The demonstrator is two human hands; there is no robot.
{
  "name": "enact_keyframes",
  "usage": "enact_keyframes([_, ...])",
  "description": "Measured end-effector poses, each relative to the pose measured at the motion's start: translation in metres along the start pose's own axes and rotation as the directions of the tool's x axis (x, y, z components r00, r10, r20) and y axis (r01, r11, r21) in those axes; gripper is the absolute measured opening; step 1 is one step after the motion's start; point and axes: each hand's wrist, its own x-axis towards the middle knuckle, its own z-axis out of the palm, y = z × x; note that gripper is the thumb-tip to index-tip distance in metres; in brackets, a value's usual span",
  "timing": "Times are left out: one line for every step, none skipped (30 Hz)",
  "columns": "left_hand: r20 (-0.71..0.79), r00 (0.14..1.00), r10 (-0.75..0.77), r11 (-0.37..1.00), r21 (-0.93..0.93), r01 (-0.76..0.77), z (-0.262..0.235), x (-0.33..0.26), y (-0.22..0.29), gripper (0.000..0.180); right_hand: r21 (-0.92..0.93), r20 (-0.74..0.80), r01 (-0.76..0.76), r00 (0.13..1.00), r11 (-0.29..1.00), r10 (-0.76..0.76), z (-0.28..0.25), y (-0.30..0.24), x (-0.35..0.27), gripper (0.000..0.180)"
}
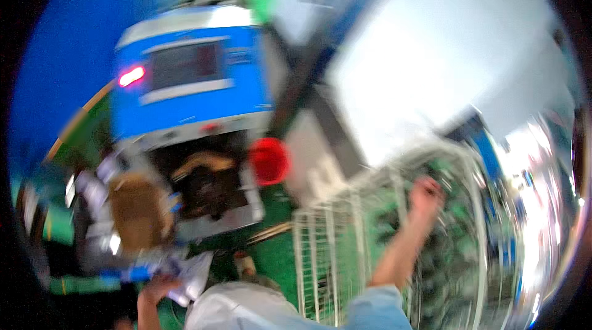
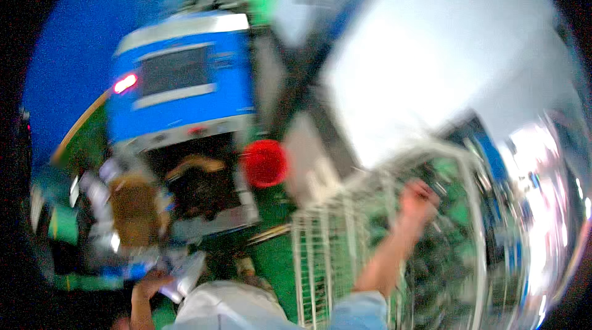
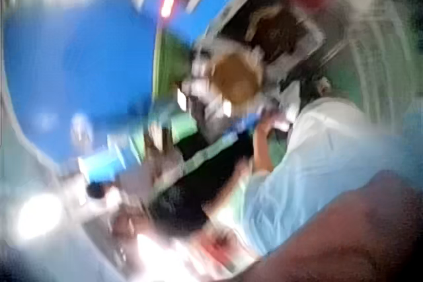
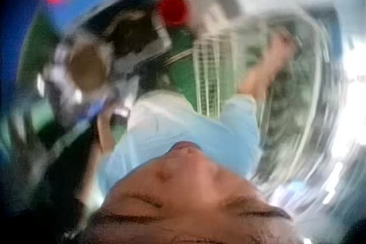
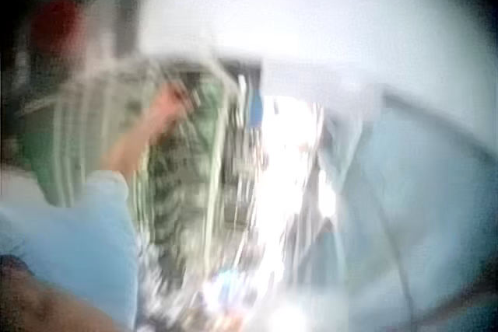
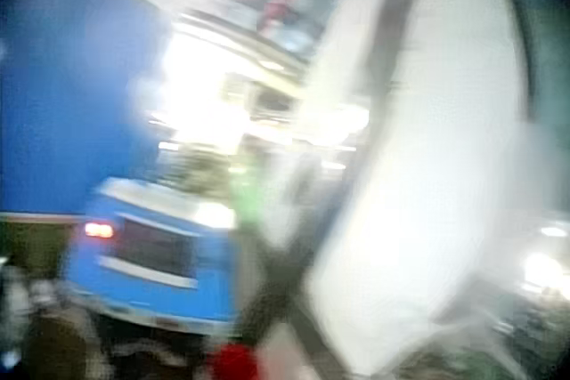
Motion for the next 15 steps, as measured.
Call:
enact_keyframes([0.053,0.994,0.100,0.994,-0.060,-0.096,0.003,-0.026,0.013,0.057,0.115,0.237,-0.182,0.960,0.977,0.151,-0.022,-0.028,0.005,0.009])
enact_keyframes([0.081,0.991,0.105,0.989,0.093,-0.112,0.000,-0.022,-0.027,0.065,-0.015,0.222,-0.174,0.959,0.985,0.173,-0.030,-0.004,0.003,0.008])
enact_keyframes([0.011,1.000,-0.023,0.988,0.154,0.021,0.001,-0.089,0.040,0.072,-0.279,0.142,-0.069,0.984,0.958,0.112,-0.035,0.040,-0.019,0.008])
enact_keyframes([-0.131,0.991,0.010,0.968,0.251,0.024,0.005,-0.094,-0.014,0.074,-0.575,0.075,-0.024,0.994,0.818,0.082,-0.042,0.103,-0.043,0.008])
enact_keyframes([-0.107,0.994,-0.023,0.985,0.167,0.040,0.006,-0.120,-0.021,0.076,-0.772,0.055,-0.042,0.990,0.634,0.133,-0.048,0.155,-0.080,0.008])
enact_keyframes([-0.135,0.989,-0.060,0.995,0.068,0.069,0.014,-0.139,-0.034,0.076,-0.884,0.053,-0.061,0.972,0.463,0.230,-0.054,0.198,-0.114,0.008])
enact_keyframes([-0.157,0.983,-0.093,0.995,0.016,0.096,0.021,-0.157,-0.059,0.075,-0.943,0.043,-0.085,0.929,0.323,0.368,-0.062,0.234,-0.149,0.008])
enact_keyframes([-0.275,0.959,-0.074,0.995,-0.079,0.054,0.036,-0.164,-0.084,0.073,-0.972,0.046,-0.075,0.868,0.223,0.494,-0.070,0.263,-0.178,0.009])
enact_keyframes([-0.389,0.918,-0.076,0.988,-0.156,0.015,0.059,-0.183,-0.113,0.071,-0.989,0.028,-0.068,0.782,0.130,0.623,-0.077,0.286,-0.205,0.009])
enact_keyframes([-0.450,0.881,-0.145,0.975,-0.218,0.049,0.079,-0.205,-0.137,0.069,-0.996,0.025,-0.044,0.688,0.076,0.725,-0.084,0.305,-0.228,0.010])
enact_keyframes([-0.509,0.838,-0.196,0.962,-0.264,0.065,0.098,-0.217,-0.149,0.068,-0.999,0.035,-0.002,0.596,0.045,0.802,-0.086,0.314,-0.241,0.011])
enact_keyframes([-0.557,0.792,-0.248,0.949,-0.303,0.084,0.114,-0.231,-0.161,0.066,-1.000,0.030,0.023,0.507,0.022,0.861,-0.090,0.329,-0.252,0.011])
enact_keyframes([-0.626,0.693,-0.357,0.908,-0.408,0.099,0.151,-0.246,-0.186,0.061,-0.999,0.016,0.053,0.420,-0.007,0.907,-0.094,0.340,-0.266,0.012])
enact_keyframes([-0.629,0.622,-0.466,0.855,-0.500,0.136,0.163,-0.276,-0.188,0.059,-0.996,0.014,0.082,0.369,-0.018,0.929,-0.097,0.347,-0.274,0.013])
enact_keyframes([-0.646,0.555,-0.524,0.831,-0.531,0.166,0.186,-0.298,-0.214,0.057,-0.994,-0.005,0.102,0.322,-0.040,0.947,-0.096,0.353,-0.279,0.014])
